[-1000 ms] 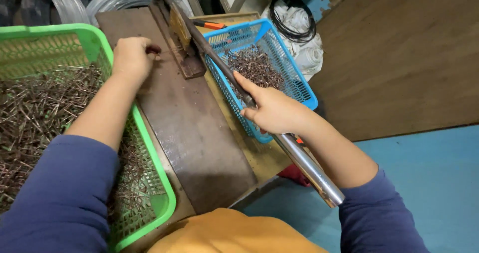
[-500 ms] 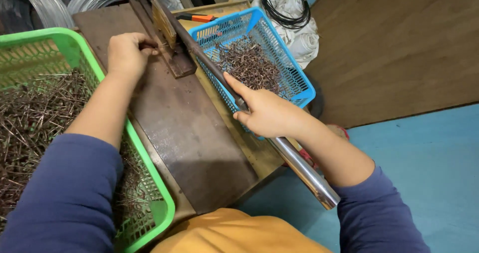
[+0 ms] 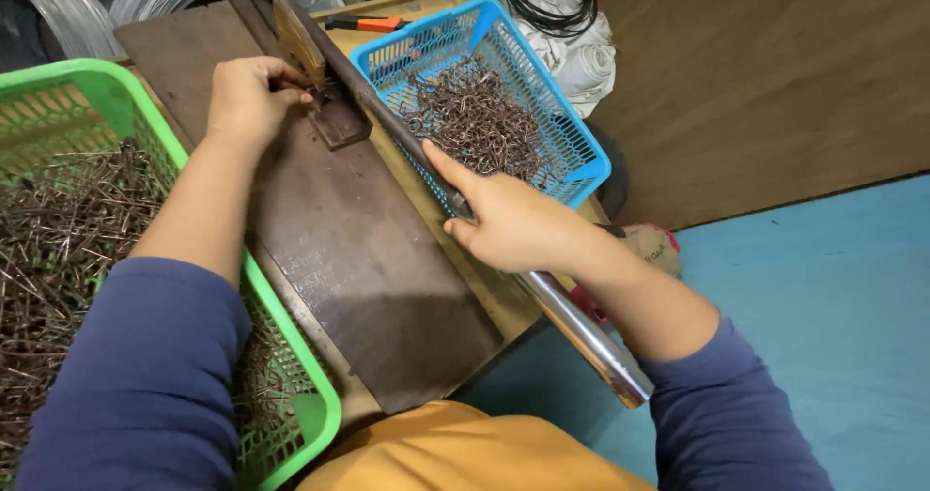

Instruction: A person manually bends metal rods into hooks using a specialized bending jig on a workbench.

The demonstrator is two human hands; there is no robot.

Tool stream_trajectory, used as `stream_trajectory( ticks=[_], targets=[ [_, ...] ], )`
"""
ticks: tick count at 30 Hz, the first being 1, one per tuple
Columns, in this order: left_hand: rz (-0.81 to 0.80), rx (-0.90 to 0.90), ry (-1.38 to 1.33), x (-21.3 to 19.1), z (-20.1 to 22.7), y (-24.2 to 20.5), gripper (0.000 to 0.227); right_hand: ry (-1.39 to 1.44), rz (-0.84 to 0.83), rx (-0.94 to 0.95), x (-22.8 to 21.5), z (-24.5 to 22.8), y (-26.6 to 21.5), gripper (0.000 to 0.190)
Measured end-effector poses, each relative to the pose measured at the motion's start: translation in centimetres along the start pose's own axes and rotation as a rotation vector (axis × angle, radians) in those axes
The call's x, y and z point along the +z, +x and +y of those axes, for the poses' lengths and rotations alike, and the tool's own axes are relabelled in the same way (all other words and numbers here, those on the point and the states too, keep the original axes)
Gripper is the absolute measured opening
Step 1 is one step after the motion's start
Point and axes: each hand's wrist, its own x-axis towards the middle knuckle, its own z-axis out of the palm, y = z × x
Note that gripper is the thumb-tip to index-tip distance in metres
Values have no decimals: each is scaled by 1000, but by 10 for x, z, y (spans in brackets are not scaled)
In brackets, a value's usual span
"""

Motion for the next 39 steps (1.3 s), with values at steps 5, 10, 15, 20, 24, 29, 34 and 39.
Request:
stream_trajectory(
  ticks=[5, 10, 15, 20, 24, 29, 34, 39],
  targets=[
    [34, -8, -116, 4, 4, -9, 17, 85, 13, 13, 32, 7, 6, 90],
    [62, 100, -97, 5, -2, -7, 19, 201, 44, 28, 69, 16, 19, 89],
    [91, 116, -2, 6, -6, -5, 14, 264, 64, 32, 84, 20, 26, 87],
    [84, 109, -11, 8, -12, -3, 14, 280, 79, 12, 83, 21, 23, 86],
    [71, 99, -40, 7, -9, -4, 14, 309, 52, 47, 79, 13, 19, 85],
    [75, 131, 11, 3, 4, -13, 12, 301, 121, -2, 93, 23, 28, 87],
    [71, 19, 552, 12, 59, -54, 60, 302, 126, -3, 92, 19, 24, 85],
    [106, 784, 319, 63, 123, -83, 67, 243, 172, 40, 111, 35, 44, 86]
  ],
)
